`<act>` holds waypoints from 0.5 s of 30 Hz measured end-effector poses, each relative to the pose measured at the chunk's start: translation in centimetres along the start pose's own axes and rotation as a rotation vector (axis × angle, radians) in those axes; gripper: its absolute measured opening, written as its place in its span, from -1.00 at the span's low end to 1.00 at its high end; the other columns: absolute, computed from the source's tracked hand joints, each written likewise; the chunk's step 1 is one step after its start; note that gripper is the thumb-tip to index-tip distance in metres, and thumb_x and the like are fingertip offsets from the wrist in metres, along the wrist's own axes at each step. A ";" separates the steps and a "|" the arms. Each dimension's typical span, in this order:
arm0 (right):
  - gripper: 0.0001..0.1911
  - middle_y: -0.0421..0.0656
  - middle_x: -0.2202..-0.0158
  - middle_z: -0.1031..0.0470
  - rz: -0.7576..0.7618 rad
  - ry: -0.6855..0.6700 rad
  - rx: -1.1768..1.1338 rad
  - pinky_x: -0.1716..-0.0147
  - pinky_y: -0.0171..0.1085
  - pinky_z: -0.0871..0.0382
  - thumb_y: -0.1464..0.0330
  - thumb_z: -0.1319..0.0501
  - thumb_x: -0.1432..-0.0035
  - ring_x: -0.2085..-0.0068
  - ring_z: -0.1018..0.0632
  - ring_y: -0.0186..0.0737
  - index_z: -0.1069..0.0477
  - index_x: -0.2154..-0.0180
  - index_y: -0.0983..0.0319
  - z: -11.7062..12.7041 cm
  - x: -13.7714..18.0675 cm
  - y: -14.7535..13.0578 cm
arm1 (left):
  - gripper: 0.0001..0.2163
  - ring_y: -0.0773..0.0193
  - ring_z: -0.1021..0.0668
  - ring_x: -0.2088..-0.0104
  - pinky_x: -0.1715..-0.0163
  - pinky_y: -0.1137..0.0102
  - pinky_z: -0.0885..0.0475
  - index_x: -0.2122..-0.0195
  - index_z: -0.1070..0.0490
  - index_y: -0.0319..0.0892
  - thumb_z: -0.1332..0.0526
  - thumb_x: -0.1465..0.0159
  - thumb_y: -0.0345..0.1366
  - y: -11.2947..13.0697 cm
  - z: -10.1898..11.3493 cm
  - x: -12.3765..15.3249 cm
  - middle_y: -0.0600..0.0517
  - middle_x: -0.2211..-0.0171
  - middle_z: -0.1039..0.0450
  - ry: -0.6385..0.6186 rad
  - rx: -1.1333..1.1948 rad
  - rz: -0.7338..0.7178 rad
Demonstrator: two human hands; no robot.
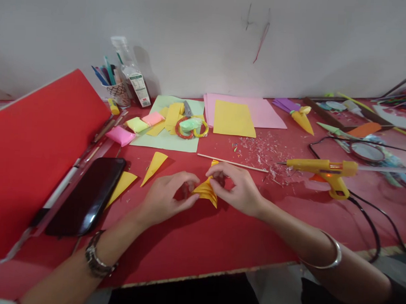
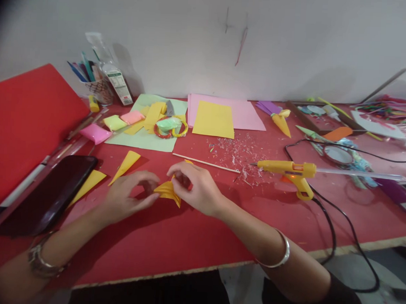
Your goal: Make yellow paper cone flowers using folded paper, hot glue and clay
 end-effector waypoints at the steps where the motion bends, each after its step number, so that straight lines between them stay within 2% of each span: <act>1: -0.89 -0.25 0.52 -0.33 -0.009 -0.005 -0.015 0.51 -0.41 -0.28 0.51 -0.06 0.00 0.53 -0.33 -0.45 -0.27 0.37 0.25 0.0 0.0 0.1 | -0.90 0.47 -0.43 0.59 0.58 0.57 -0.34 0.34 -0.24 -0.15 -0.12 -0.11 -0.34 -0.2 -0.2 0.0 0.14 0.53 -0.40 -0.011 0.041 0.029; 7: -0.90 -0.28 0.54 -0.30 -0.120 0.009 -0.146 0.53 -0.42 -0.26 0.50 -0.06 0.00 0.54 -0.33 -0.46 -0.26 0.36 0.24 0.0 -0.1 0.8 | -0.84 0.45 -0.42 0.53 0.50 0.52 -0.37 0.27 -0.21 -0.15 -0.10 -0.09 -0.41 -1.4 -0.5 0.2 0.14 0.50 -0.34 0.008 0.359 0.251; 12: -0.95 -0.31 0.55 -0.31 -0.377 0.069 -0.383 0.58 -0.43 -0.25 0.49 -0.07 0.03 0.61 -0.36 -0.50 -0.24 0.43 0.24 0.2 -0.2 2.3 | -0.83 0.49 -0.36 0.59 0.56 0.52 -0.33 0.23 -0.14 -0.16 -0.06 -0.13 -0.37 -2.5 0.5 0.1 0.13 0.46 -0.28 0.196 0.497 0.429; 15: -0.97 -0.33 0.59 -0.33 -0.505 0.111 -0.555 0.60 -0.44 -0.27 0.48 -0.08 0.05 0.64 -0.39 -0.52 -0.25 0.47 0.25 0.1 -0.1 3.1 | -0.86 0.49 -0.36 0.59 0.57 0.52 -0.33 0.25 -0.14 -0.17 -0.02 -0.14 -0.35 -2.8 0.8 0.1 0.11 0.43 -0.26 0.239 0.503 0.430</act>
Point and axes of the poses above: each hand's wrist, its own x-axis away from the middle knuckle, its own z-axis out of the back of the hand, y = z × x, the point moved 6 cm from there along -x, towards the middle knuckle
